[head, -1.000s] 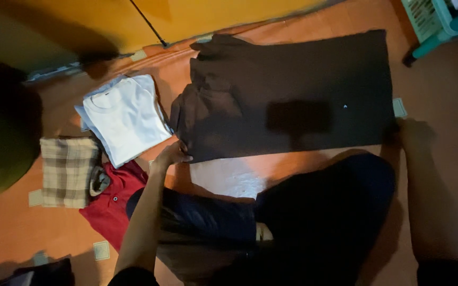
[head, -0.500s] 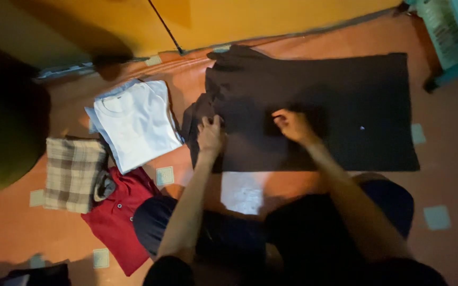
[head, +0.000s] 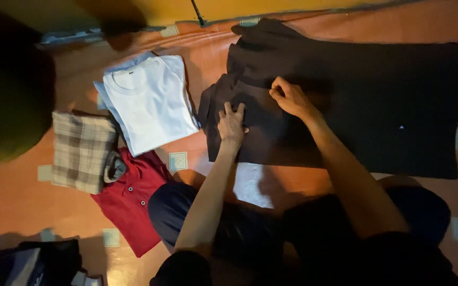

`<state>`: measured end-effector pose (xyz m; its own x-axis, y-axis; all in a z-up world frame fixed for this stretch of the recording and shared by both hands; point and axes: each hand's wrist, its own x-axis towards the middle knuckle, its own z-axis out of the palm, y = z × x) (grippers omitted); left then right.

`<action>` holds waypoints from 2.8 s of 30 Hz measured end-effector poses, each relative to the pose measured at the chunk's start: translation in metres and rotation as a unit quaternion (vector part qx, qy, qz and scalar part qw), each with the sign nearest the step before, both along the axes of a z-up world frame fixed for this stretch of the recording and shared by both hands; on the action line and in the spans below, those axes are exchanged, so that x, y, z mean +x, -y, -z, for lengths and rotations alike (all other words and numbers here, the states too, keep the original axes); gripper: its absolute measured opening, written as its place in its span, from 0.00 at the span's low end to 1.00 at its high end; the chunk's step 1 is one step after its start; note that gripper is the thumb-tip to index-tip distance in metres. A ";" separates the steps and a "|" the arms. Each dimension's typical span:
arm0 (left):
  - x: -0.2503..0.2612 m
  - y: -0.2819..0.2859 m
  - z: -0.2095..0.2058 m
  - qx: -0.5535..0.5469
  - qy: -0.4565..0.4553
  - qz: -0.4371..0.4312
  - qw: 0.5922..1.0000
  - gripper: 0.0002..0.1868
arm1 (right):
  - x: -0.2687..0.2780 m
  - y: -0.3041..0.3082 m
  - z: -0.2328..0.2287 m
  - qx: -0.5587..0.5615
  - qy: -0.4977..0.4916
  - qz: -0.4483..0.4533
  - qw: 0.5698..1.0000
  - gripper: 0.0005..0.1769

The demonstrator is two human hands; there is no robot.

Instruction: The person folds a light blue button-up shirt, a white t-shirt, and a dark brown polo shirt on the floor, smoothing and aligning each garment before stacking them.

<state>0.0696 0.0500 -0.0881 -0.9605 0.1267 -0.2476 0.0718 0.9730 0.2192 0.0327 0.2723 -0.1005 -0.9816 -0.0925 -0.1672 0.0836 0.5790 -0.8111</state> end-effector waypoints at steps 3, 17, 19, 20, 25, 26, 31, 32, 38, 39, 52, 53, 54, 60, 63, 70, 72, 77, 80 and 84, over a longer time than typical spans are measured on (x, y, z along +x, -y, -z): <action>0.001 -0.002 0.001 0.006 -0.001 -0.006 1.000 0.41 | -0.005 -0.004 0.021 0.026 -0.091 -0.029 0.995 0.14; -0.047 0.014 -0.010 0.299 0.140 -0.187 0.925 0.34 | 0.021 0.011 -0.043 0.115 0.139 0.022 0.983 0.19; -0.055 0.019 0.008 0.362 0.197 -0.233 0.881 0.35 | 0.023 0.011 -0.040 0.044 0.130 0.032 0.990 0.16; -0.058 0.024 0.028 0.415 0.219 -0.255 0.845 0.36 | 0.028 0.011 -0.039 -0.043 0.121 0.044 0.991 0.16; -0.051 0.043 0.043 0.532 0.276 -0.324 0.732 0.40 | 0.049 0.008 -0.011 -0.074 0.062 0.022 0.995 0.14; -0.051 0.048 0.041 0.545 0.270 -0.351 0.712 0.36 | 0.052 0.006 -0.011 -0.029 0.006 -0.004 1.000 0.14; -0.026 0.077 0.057 0.569 0.247 -0.342 0.706 0.25 | 0.080 -0.007 0.012 0.046 -0.057 -0.055 0.996 0.16; -0.022 0.085 0.076 0.542 0.232 -0.281 0.757 0.20 | 0.088 -0.010 0.008 0.039 -0.077 -0.092 0.992 0.15; 0.024 0.095 0.055 0.431 0.148 -0.078 0.887 0.20 | 0.130 0.000 -0.042 0.167 -0.017 -0.150 0.974 0.19; 0.031 0.094 0.043 0.409 0.119 -0.047 0.903 0.21 | 0.135 0.003 -0.051 0.185 -0.020 -0.134 0.973 0.19; 0.061 0.056 0.012 0.157 -0.164 0.054 0.972 0.27 | 0.166 0.004 -0.038 0.358 0.003 -0.208 0.910 0.37; 0.064 0.050 0.001 0.122 -0.143 0.052 0.981 0.24 | 0.167 -0.001 -0.020 0.334 -0.048 -0.158 0.928 0.32; 0.066 0.046 -0.011 0.087 -0.123 0.048 0.987 0.22 | 0.166 -0.005 -0.001 0.308 -0.098 -0.106 0.940 0.28; 0.081 0.029 -0.004 0.048 -0.067 0.077 0.994 0.39 | 0.172 0.006 -0.017 0.360 0.027 -0.181 0.915 0.47; 0.078 0.029 0.010 0.052 -0.089 0.079 0.992 0.43 | 0.174 -0.001 0.003 0.374 0.005 -0.180 0.910 0.48; 0.084 0.015 -0.021 -0.059 -0.056 0.149 0.985 0.46 | 0.176 -0.033 -0.020 0.292 -0.065 -0.162 0.940 0.44; 0.093 0.010 -0.015 -0.090 -0.048 0.237 0.966 0.41 | 0.185 -0.066 -0.020 0.313 -0.105 -0.119 0.936 0.27; 0.110 -0.027 -0.029 -0.114 -0.035 0.343 0.932 0.37 | 0.213 -0.144 -0.054 0.388 0.031 -0.093 0.916 0.21; 0.101 -0.039 0.008 -0.165 0.004 0.348 0.923 0.34 | 0.230 -0.185 -0.064 0.453 0.178 -0.089 0.869 0.20; 0.093 -0.041 0.050 -0.213 0.055 0.315 0.923 0.21 | 0.253 -0.225 -0.032 0.492 0.267 -0.031 0.828 0.14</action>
